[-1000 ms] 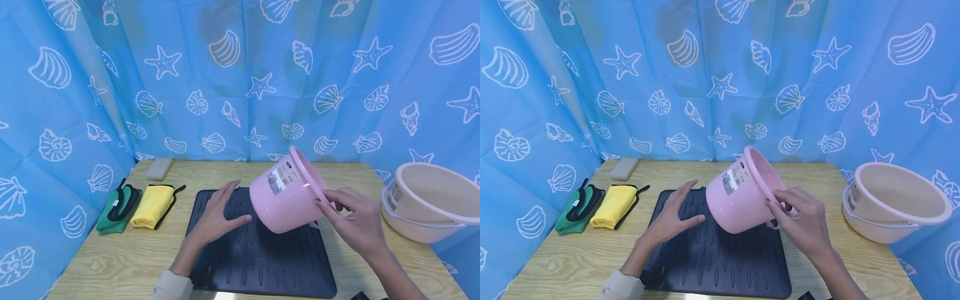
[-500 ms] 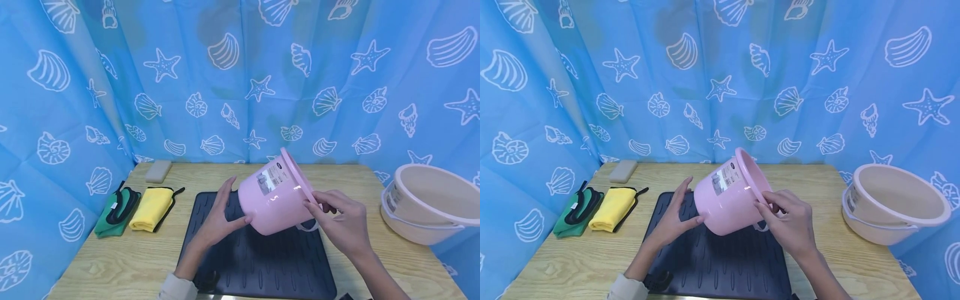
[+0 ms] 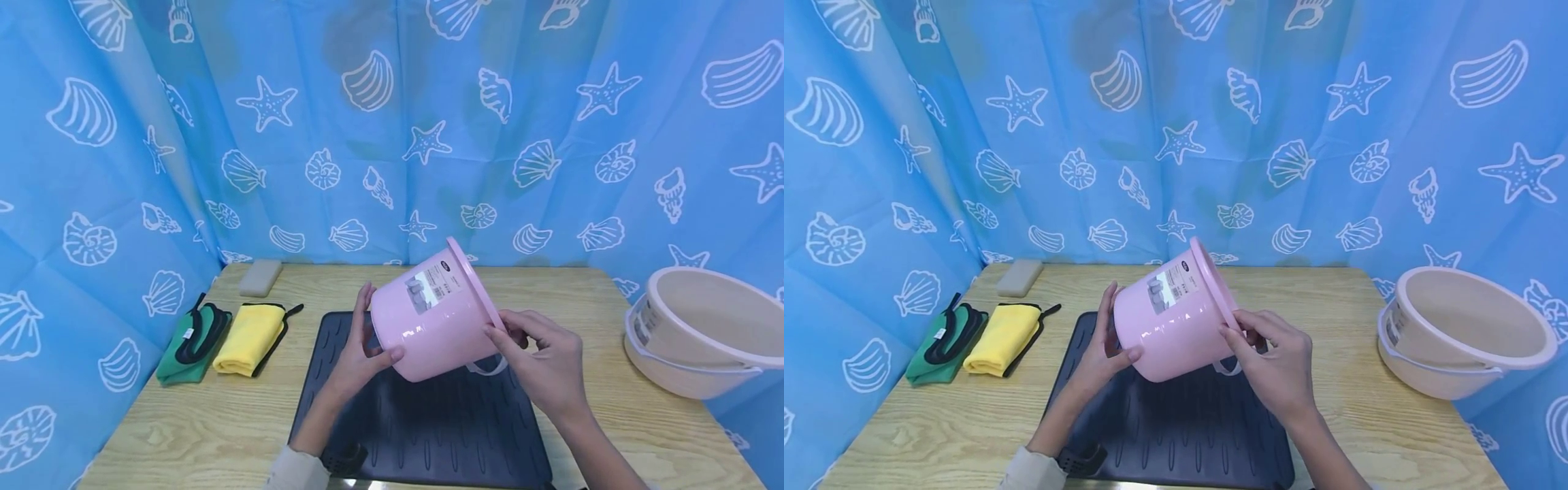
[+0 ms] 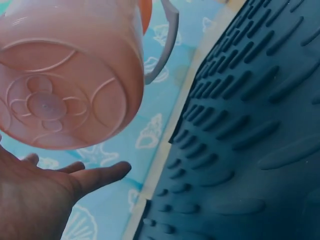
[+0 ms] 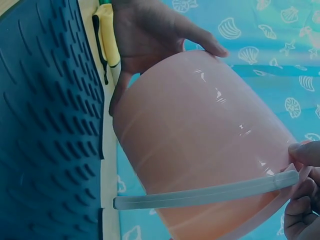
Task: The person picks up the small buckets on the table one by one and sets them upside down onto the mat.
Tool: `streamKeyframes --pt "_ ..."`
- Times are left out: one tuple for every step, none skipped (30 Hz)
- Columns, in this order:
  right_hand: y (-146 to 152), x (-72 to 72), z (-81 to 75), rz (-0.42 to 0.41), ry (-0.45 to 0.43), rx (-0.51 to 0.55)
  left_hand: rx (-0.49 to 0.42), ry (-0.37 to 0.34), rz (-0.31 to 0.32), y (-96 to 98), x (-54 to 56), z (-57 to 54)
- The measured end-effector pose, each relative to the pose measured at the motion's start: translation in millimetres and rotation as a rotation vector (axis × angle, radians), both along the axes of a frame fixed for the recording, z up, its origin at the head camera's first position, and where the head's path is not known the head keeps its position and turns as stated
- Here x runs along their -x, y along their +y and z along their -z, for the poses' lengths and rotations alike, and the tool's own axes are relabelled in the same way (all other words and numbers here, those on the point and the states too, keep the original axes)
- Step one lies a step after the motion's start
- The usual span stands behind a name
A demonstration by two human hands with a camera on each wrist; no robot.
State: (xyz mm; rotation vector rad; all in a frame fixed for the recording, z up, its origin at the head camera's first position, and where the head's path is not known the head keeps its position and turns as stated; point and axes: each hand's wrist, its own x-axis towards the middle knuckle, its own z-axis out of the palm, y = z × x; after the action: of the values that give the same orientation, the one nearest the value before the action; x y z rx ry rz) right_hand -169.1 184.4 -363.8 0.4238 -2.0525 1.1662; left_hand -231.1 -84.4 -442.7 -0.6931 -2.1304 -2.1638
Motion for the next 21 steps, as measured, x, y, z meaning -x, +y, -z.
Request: streamKeyframes --pt "-1 0.1 0.4 -0.003 0.001 0.004 -0.018 -0.012 0.017 0.5 0.0 1.1" --pt "-2 0.2 0.8 -0.005 0.003 0.009 -0.033 -0.023 0.031 0.9 -0.3 2.0" --pt "-3 0.3 1.2 -0.006 0.006 0.010 -0.047 -0.028 0.040 1.5 -0.5 2.8" --pt "-4 0.4 1.6 -0.006 0.007 0.013 -0.059 -0.032 0.050 2.1 -0.5 3.7" --pt "-5 0.4 2.0 -0.008 0.007 0.016 -0.074 -0.034 0.060 2.7 -0.3 4.7" --pt "-6 0.5 2.5 -0.012 0.006 0.019 -0.086 -0.033 0.065 3.3 0.1 5.6" --pt "-7 0.4 3.0 -0.013 -0.001 0.021 -0.101 -0.027 0.063 3.7 0.3 6.2" --pt "-8 0.4 3.3 -0.017 -0.009 0.024 -0.119 -0.019 0.060 4.0 0.9 6.7" --pt "-8 0.2 3.7 -0.019 -0.021 0.025 -0.140 -0.009 0.058 3.9 1.7 7.3" --pt "-9 0.0 4.1 -0.021 -0.037 0.025 -0.165 0.000 0.058 3.4 2.6 7.9" --pt "-10 -0.3 4.2 -0.026 -0.056 0.028 -0.187 0.009 0.052 2.4 3.3 8.3" --pt "-11 -0.4 4.0 -0.032 -0.078 0.027 -0.206 0.018 0.045 1.1 3.8 8.3" --pt "-11 -0.5 3.8 -0.043 -0.098 0.020 -0.221 0.028 0.038 -0.7 4.3 8.2" --pt "-11 -0.2 3.2 -0.056 -0.119 0.015 -0.231 0.036 0.033 -2.9 4.8 8.1" --pt "-11 0.1 2.6 -0.070 -0.134 -0.001 -0.236 0.041 0.028 -5.5 5.0 7.8" --pt "-11 0.8 1.7 -0.087 -0.141 -0.021 -0.235 0.045 0.023 -8.3 5.0 7.3" --pt "-10 1.4 0.7 -0.105 -0.146 -0.043 -0.228 0.049 0.015 -11.2 5.0 6.7" --pt "-9 1.9 -0.2 -0.119 -0.150 -0.069 -0.221 0.050 0.010 -14.3 5.0 6.3" --pt "-8 2.4 -1.1 -0.130 -0.149 -0.096 -0.216 0.050 0.005 -17.3 5.2 6.0" --pt "-6 2.7 -1.9 -0.137 -0.147 -0.122 -0.214 0.049 0.001 -20.4 5.2 5.5" --pt "-5 2.8 -2.5 -0.145 -0.141 -0.149 -0.210 0.048 -0.008 -23.4 4.9 5.1"
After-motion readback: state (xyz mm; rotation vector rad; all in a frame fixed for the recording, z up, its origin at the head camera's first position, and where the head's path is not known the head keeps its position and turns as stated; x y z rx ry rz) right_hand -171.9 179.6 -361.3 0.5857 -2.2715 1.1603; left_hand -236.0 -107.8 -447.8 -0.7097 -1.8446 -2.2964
